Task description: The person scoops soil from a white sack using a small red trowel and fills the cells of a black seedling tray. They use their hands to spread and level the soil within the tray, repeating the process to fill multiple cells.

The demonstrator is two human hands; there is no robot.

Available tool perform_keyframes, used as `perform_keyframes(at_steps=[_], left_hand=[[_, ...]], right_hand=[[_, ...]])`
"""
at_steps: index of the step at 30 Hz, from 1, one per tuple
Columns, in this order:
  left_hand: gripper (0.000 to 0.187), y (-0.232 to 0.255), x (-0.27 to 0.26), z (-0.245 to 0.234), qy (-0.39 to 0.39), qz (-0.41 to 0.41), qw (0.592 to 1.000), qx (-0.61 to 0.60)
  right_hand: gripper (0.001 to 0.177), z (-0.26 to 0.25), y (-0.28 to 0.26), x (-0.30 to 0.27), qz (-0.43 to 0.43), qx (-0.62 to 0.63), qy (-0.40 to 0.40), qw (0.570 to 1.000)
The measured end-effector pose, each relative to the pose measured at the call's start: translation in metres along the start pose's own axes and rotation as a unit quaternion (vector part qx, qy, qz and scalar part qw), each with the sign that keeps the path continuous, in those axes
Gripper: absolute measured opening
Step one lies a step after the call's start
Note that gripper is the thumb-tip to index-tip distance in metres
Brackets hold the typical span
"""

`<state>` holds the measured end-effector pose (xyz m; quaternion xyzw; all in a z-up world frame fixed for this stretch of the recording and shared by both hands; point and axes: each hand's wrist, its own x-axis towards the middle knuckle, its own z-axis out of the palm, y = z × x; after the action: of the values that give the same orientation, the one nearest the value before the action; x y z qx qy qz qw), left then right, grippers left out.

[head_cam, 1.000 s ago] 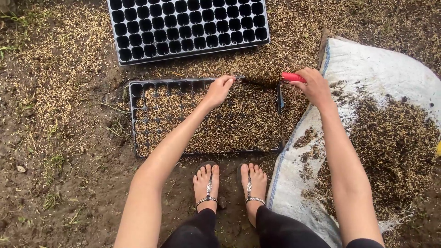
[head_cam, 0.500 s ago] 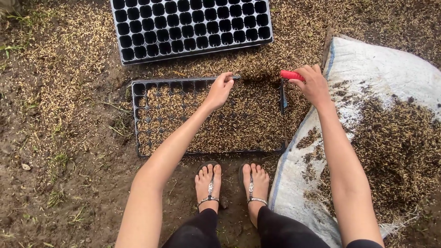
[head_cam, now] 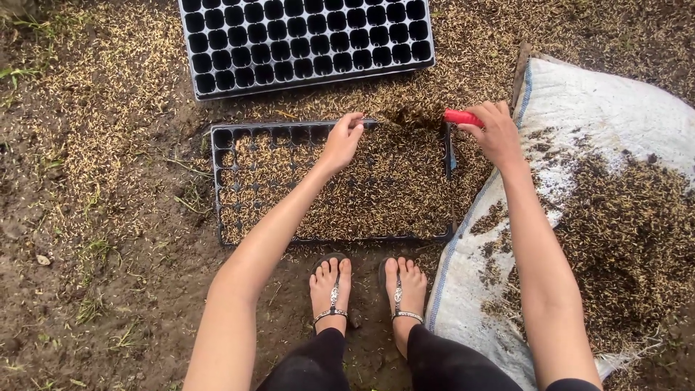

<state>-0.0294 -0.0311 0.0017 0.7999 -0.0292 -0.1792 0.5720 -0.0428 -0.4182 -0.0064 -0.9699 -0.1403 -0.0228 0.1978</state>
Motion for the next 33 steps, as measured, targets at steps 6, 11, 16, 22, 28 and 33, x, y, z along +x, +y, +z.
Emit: perform_keyframes(at_steps=[6, 11, 16, 22, 28, 33], left_hand=[[0.038, 0.005, -0.006, -0.002, -0.007, 0.003, 1.000, -0.004], [0.036, 0.017, -0.014, -0.002, -0.006, 0.005, 1.000, 0.017], [0.034, 0.015, -0.017, -0.005, 0.001, 0.006, 0.999, 0.032], [0.031, 0.003, -0.020, -0.017, 0.039, -0.004, 0.998, 0.041], [0.029, -0.014, -0.041, -0.044, 0.136, -0.003, 0.990, 0.043], [0.027, -0.024, -0.057, -0.065, 0.178, 0.018, 0.981, 0.068]], right_hand=[[0.035, 0.002, 0.017, -0.011, -0.037, 0.010, 0.032, 0.999], [0.033, 0.008, 0.013, -0.011, -0.028, 0.032, 0.036, 0.998], [0.033, 0.012, 0.010, -0.009, -0.025, 0.022, 0.023, 0.999], [0.032, 0.012, -0.013, -0.005, -0.013, 0.043, 0.002, 0.999], [0.029, 0.011, -0.033, -0.003, -0.029, 0.067, -0.014, 0.997], [0.027, 0.011, -0.069, 0.012, -0.018, 0.066, -0.025, 0.997]])
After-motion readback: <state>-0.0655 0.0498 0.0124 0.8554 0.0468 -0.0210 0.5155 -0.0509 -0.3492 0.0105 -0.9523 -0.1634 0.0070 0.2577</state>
